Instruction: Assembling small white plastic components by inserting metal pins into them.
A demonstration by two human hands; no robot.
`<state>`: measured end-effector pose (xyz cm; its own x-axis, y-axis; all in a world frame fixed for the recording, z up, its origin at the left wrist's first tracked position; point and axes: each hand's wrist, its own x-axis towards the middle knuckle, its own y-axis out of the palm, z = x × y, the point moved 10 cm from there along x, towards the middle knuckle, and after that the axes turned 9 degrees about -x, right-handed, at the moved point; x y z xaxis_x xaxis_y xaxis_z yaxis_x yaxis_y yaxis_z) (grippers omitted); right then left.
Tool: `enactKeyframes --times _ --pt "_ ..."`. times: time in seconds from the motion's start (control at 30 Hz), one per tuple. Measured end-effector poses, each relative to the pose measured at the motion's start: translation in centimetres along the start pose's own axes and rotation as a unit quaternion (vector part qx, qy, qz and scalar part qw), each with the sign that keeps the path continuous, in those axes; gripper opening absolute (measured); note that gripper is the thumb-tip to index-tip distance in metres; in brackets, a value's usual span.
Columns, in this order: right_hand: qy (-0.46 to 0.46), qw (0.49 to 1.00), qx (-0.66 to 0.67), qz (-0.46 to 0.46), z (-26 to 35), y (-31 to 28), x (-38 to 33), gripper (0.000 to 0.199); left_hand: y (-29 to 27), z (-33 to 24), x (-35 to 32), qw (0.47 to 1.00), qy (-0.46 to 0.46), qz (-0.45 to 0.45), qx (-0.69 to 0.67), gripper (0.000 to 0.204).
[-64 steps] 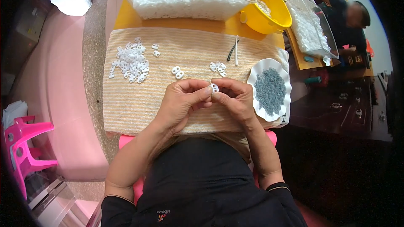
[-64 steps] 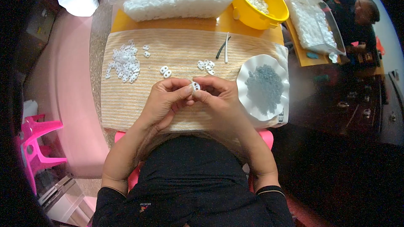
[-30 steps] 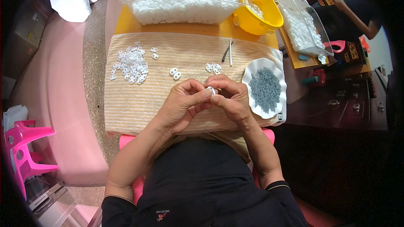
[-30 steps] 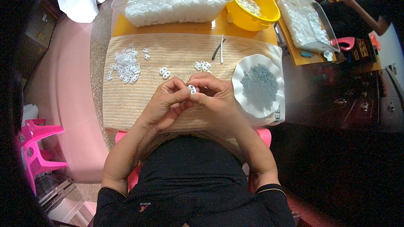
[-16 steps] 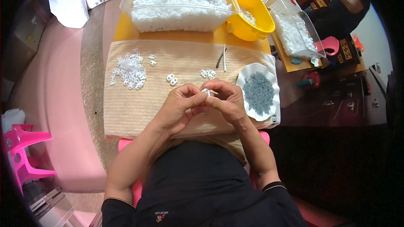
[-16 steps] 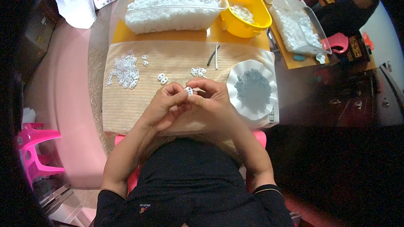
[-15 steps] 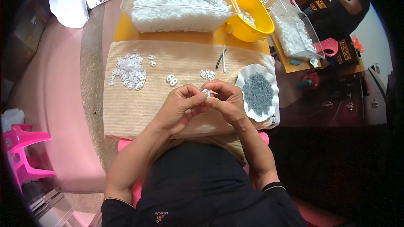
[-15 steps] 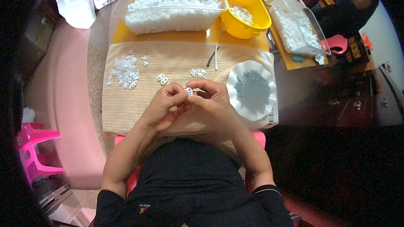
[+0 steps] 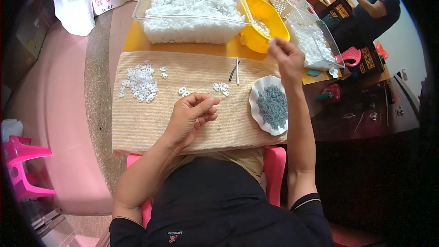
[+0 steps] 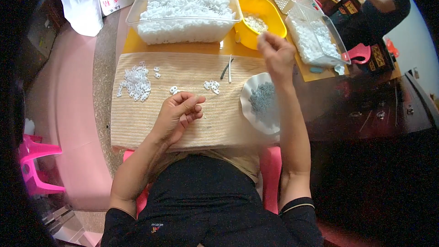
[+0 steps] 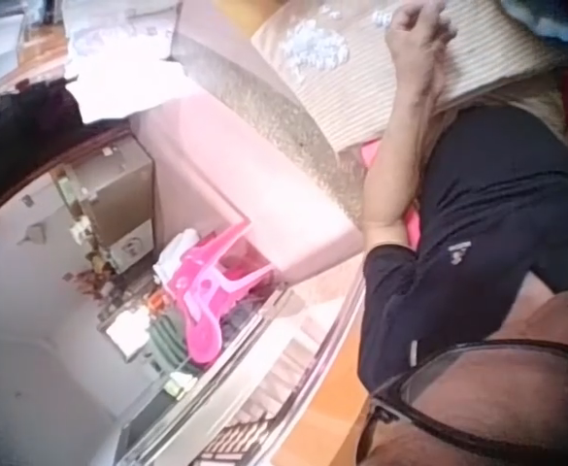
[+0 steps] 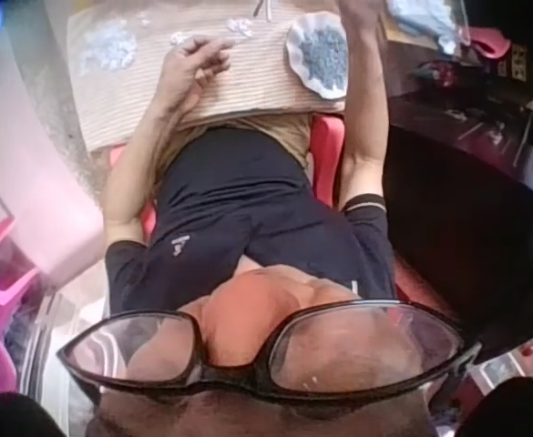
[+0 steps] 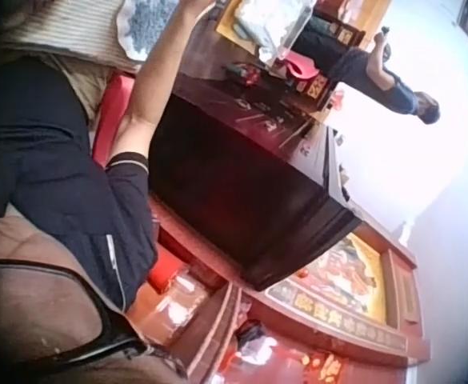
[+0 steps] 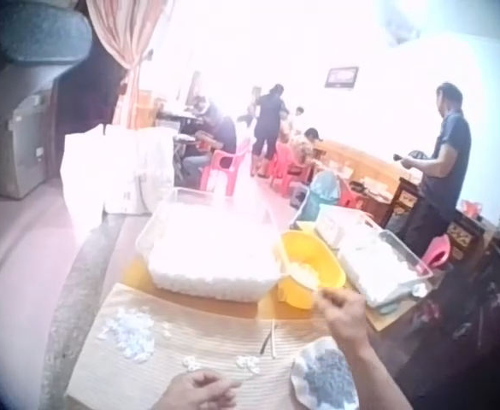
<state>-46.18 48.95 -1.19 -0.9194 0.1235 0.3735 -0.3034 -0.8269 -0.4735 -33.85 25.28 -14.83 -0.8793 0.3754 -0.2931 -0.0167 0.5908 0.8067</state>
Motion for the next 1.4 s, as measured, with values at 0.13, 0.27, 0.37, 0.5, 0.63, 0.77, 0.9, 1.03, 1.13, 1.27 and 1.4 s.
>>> enactKeyframes --times 0.13,0.27,0.37,0.5,0.63,0.77,0.9,1.03,1.13,1.27,1.4 --pt "-0.031 0.987 0.089 -0.129 0.9 -1.9 1.1 0.031 -0.6 -1.0 0.0 0.999 0.035 -0.019 0.011 0.013" --pt "0.014 1.0 -0.005 0.0 0.0 1.7 -2.6 0.029 -1.2 -3.5 -0.4 0.992 0.12 -0.047 0.004 0.011" --pt "0.015 0.99 0.017 0.14 0.9 5.8 -6.7 0.02 -1.6 -5.3 -0.6 0.985 0.156 -0.067 -0.001 0.01" --pt "-0.012 0.965 -0.016 0.26 2.4 9.5 -11.6 0.015 -2.5 -7.2 -0.9 0.974 0.206 -0.092 -0.016 0.01" --pt "-0.073 0.939 -0.07 0.329 3.6 10.8 -14.4 0.016 -2.8 -8.0 -1.4 0.968 0.225 -0.106 -0.025 0.009" --pt "-0.109 0.923 -0.108 0.354 4.4 11.1 -15.8 0.021 -3.3 -8.5 -1.3 0.965 0.243 -0.102 -0.003 0.008" --pt "-0.097 0.907 -0.156 0.38 4.4 11.1 -17.0 0.02 -3.7 -8.6 -1.1 0.964 0.245 -0.101 0.008 0.007" --pt "-0.162 0.888 -0.189 0.387 5.2 11.3 -18.8 0.016 -3.6 -8.7 -1.0 0.965 0.242 -0.105 0.014 0.007" --pt "-0.17 0.875 -0.222 0.394 4.9 11.5 -19.4 0.012 -3.8 -8.7 -1.0 0.965 0.24 -0.109 0.006 0.007" --pt "-0.198 0.874 -0.256 0.362 5.5 11.2 -19.8 0.006 -3.9 -8.9 -1.1 0.963 0.243 -0.117 -0.005 0.009" --pt "-0.215 0.875 -0.277 0.333 5.9 10.9 -20.2 0.006 -4.1 -9.3 -1.1 0.961 0.244 -0.131 -0.006 0.01"
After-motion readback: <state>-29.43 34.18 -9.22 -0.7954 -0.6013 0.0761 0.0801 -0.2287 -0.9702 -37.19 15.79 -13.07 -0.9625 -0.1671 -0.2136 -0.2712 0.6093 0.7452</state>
